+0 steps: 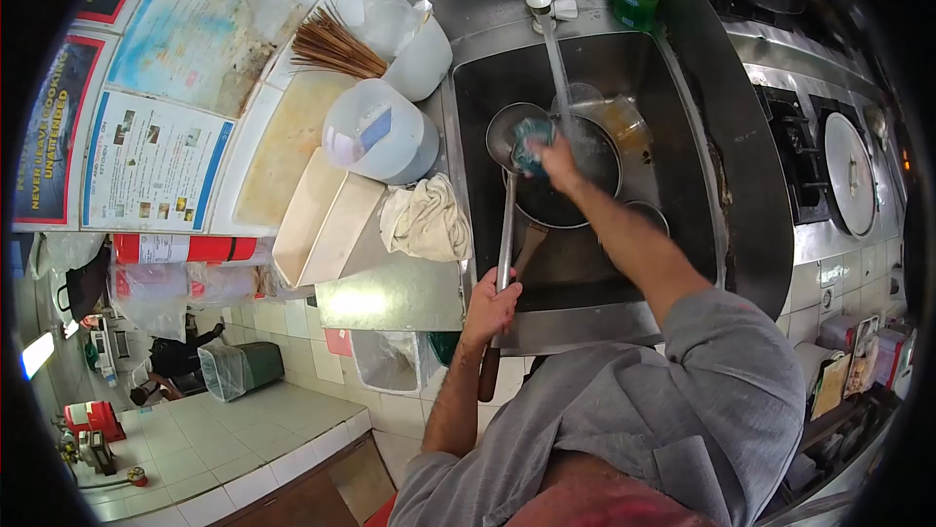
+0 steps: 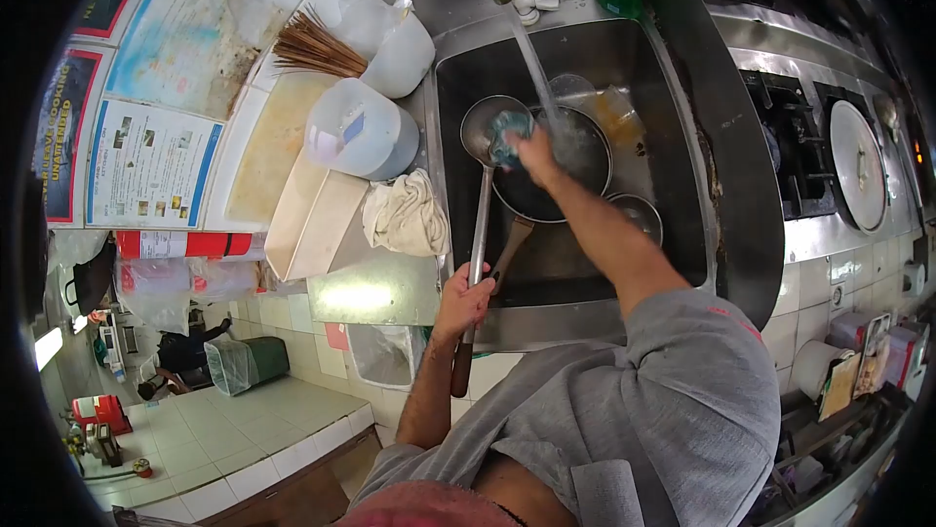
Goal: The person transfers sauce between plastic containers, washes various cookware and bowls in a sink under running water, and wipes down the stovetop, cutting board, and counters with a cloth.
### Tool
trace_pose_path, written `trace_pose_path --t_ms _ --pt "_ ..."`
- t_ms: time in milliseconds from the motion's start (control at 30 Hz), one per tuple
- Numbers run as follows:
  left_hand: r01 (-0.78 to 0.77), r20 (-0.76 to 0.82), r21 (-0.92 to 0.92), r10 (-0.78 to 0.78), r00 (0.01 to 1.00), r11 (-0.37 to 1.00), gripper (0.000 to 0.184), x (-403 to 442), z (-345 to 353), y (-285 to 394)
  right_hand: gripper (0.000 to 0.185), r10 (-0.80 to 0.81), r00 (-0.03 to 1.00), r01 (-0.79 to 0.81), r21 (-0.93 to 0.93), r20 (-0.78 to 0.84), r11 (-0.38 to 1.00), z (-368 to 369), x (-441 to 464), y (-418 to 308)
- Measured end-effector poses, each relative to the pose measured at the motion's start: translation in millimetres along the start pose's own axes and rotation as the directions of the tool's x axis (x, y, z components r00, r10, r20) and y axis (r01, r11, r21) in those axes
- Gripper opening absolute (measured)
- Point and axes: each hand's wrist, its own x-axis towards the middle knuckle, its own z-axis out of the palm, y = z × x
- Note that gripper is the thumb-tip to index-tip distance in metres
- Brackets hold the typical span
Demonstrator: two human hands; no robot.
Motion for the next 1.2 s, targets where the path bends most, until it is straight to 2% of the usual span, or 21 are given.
trace_pose_path --t_ms 33,100,200,300,367,433,467,500,533,600,667,700,800,900,933,967,1033,1067,1100,1133,1200 --pt "0.002 0.005 0.0 -0.002 1.0 1.0 0.026 2.6 -0.6 -1.3 0.02 0.295 0.951 -0.308 0.273 0.088 0.912 3.2 -24.7 1.0" --pt "0.035 0.022 -0.081 -0.033 0.999 0.996 0.024 4.3 -4.2 -7.4 0.024 0.312 0.9 -0.413 0.361 0.306 0.836 -4.5 -59.6 6.7" --pt "0.055 0.016 -0.183 -0.053 0.998 0.982 0.023 1.4 -4.6 -8.7 0.028 0.457 0.882 -0.422 0.636 0.12 0.646 -21.0 -83.6 14.3" --pt "0.106 0.068 -0.224 -0.093 0.993 0.969 0.024 -1.9 0.8 -6.3 0.033 0.439 0.857 -0.482 0.724 0.27 0.494 -28.3 -69.8 11.8" --pt "0.121 0.082 -0.163 -0.109 0.991 0.979 0.025 -1.9 6.3 -13.6 0.035 0.483 0.834 -0.52 0.671 0.266 0.528 -26.0 -47.3 5.2" --pt "0.138 0.09 -0.096 -0.13 0.987 0.986 0.026 -5.9 0.8 -20.9 0.033 0.224 0.953 -0.27 0.234 0.205 0.934 -31.1 -21.8 11.5" --pt "0.125 0.077 0.013 -0.126 0.989 0.992 0.026 -8.8 -7.2 -22.9 0.033 0.226 0.953 -0.272 0.237 0.204 0.933 -39.2 -12.3 7.8" --pt "0.102 0.068 0.12 -0.11 0.992 0.988 0.026 -7.3 -14.3 -23.7 0.032 0.122 0.955 -0.086 -0.142 0.27 0.986 -49.0 -1.9 -14.9" --pt "0.102 0.071 0.119 -0.111 0.991 0.988 0.026 -8.0 -21.4 -28.8 0.031 0.057 0.93 0.134 -0.482 0.362 0.866 -55.9 3.5 -35.9" --pt "-0.314 0.062 0.663 0.369 0.927 0.679 0.027 -10.3 -34.6 -38.4 0.033 0.066 0.851 0.299 -0.585 0.521 0.754 -54.8 9.5 -70.3" --pt "-0.209 0.038 0.679 0.25 0.967 0.704 0.027 -15.0 -40.7 -21.2 0.039 -0.041 0.604 0.72 -0.523 0.796 0.456 -47.5 23.5 -73.8" --pt "-0.107 0.01 0.693 0.139 0.99 0.713 0.028 -14.5 -41.2 -9.1 0.039 -0.039 0.604 0.721 -0.524 0.796 0.454 -39.8 20.0 -83.2" --pt "-0.155 0.056 0.748 0.172 0.984 0.645 0.028 0.8 -37.0 2.2 0.032 0.2 0.28 0.958 -0.287 0.939 0.007 -5.4 2.4 -106.2" --pt "-0.18 0.072 0.721 0.186 0.98 0.669 0.028 -0.9 -31.0 1.0 0.026 0.16 0.251 0.966 -0.258 0.955 0.022 -13.0 9.7 -111.0" --pt "-0.203 0.076 0.654 0.204 0.976 0.729 0.028 -2.2 -28.0 -0.1 0.02 0.009 0.458 0.882 -0.455 0.889 0.12 -24.0 19.6 -106.7" --pt "-0.198 0.074 0.65 0.199 0.977 0.733 0.028 -1.4 -25.0 -5.7 0.02 0.015 0.456 0.882 -0.454 0.89 0.125 -35.7 19.0 -96.3" --pt "-0.252 -0.005 0.599 0.319 0.948 0.76 0.026 9.1 -20.4 -21.8 0.027 -0.157 0.919 0.393 -0.81 0.362 0.435 -50.1 19.1 -85.2" --pt "-0.253 -0.008 0.596 0.321 0.947 0.762 0.026 16.7 -18.6 -30.3 0.044 -0.007 0.999 0.046 -0.817 0.051 0.575 -48.4 15.0 -58.5" --pt "-0.206 -0.025 0.516 0.256 0.966 0.831 0.025 26.9 -16.8 -38.7 0.054 0.115 0.984 -0.169 -0.511 -0.137 0.842 -42.5 5.8 -19.2" --pt "-0.156 -0.034 0.431 0.188 0.981 0.889 0.024 35.5 -13.8 -42.5 0.064 0.295 0.921 -0.326 -0.089 -0.254 0.941 -34.9 -9.0 11.2" --pt "-0.148 -0.054 0.439 0.191 0.98 0.886 0.024 46.9 -2.1 -44.5 0.082 0.677 0.689 -0.619 0.276 -0.258 0.735 4.6 -39.7 17.6"
